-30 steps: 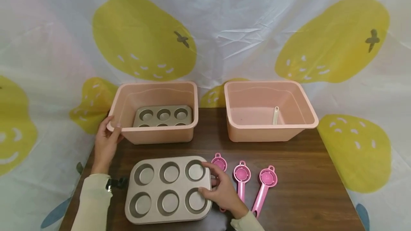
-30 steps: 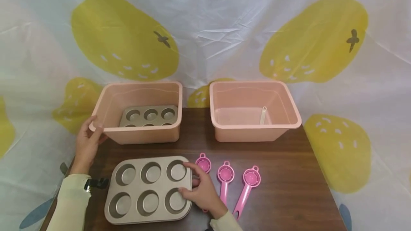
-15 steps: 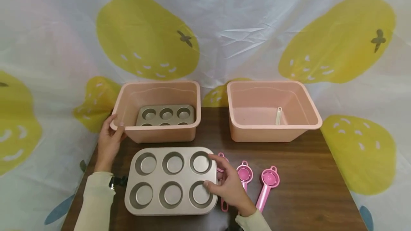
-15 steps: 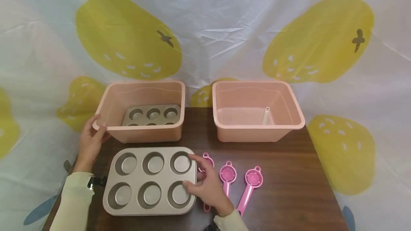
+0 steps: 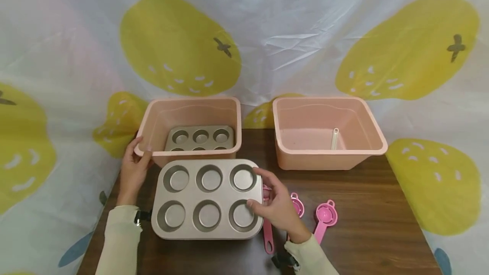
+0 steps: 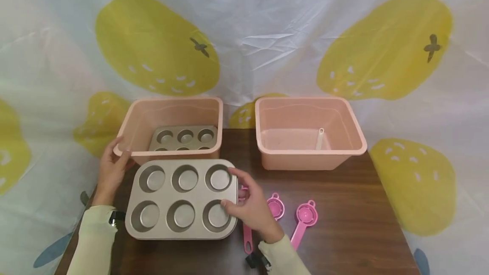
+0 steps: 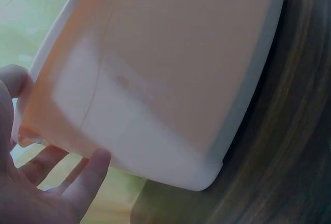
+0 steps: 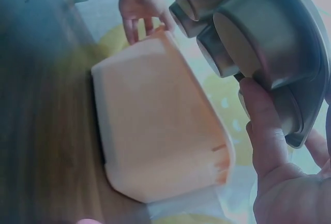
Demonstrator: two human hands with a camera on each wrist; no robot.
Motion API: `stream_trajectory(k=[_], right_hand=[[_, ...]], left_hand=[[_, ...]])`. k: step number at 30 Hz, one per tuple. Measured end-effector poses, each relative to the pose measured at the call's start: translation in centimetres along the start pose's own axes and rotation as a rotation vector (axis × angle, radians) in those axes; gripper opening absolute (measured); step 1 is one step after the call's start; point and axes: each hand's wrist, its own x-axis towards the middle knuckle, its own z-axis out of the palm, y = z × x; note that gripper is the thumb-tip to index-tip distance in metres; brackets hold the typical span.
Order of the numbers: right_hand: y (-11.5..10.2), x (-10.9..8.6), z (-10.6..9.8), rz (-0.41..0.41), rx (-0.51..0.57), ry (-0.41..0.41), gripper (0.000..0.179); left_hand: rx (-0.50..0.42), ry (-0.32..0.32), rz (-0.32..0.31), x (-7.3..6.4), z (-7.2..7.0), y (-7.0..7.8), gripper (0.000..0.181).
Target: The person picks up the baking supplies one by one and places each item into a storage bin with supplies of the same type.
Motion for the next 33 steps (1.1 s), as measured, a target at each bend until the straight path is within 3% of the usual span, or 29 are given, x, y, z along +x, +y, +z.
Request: stream_trajectory(k=[7, 13, 23, 28, 33], right_hand=[[-0.9, 2.4, -0.2, -0.024, -0.026, -0.016, 0.076], [-1.6, 4.7, -0.2, 0.006, -0.015, -0.021, 0.077], [-1.9, 9.5, -0.4, 0.048, -0.014, -0.023, 0.079], [-2.2, 11.0, -0.9, 0.057, -0.022, -0.018, 0.080], [-2.2, 12.0, -1.6, 0.072, -0.025, 0.033, 0.080]], left_hand=[[-0.036, 0.009, 0.003, -0.1, -0.6, -0.3, 0.061], [-0.038, 0.031, 0.000, -0.1, -0.9, -0.5, 0.061], [0.029, 0.078, 0.024, 0.0, -1.3, -0.5, 0.061], [0.079, 0.082, 0.043, -0.3, -0.8, -0.6, 0.061], [0.096, 0.039, 0.056, -0.1, 0.5, -0.7, 0.062]])
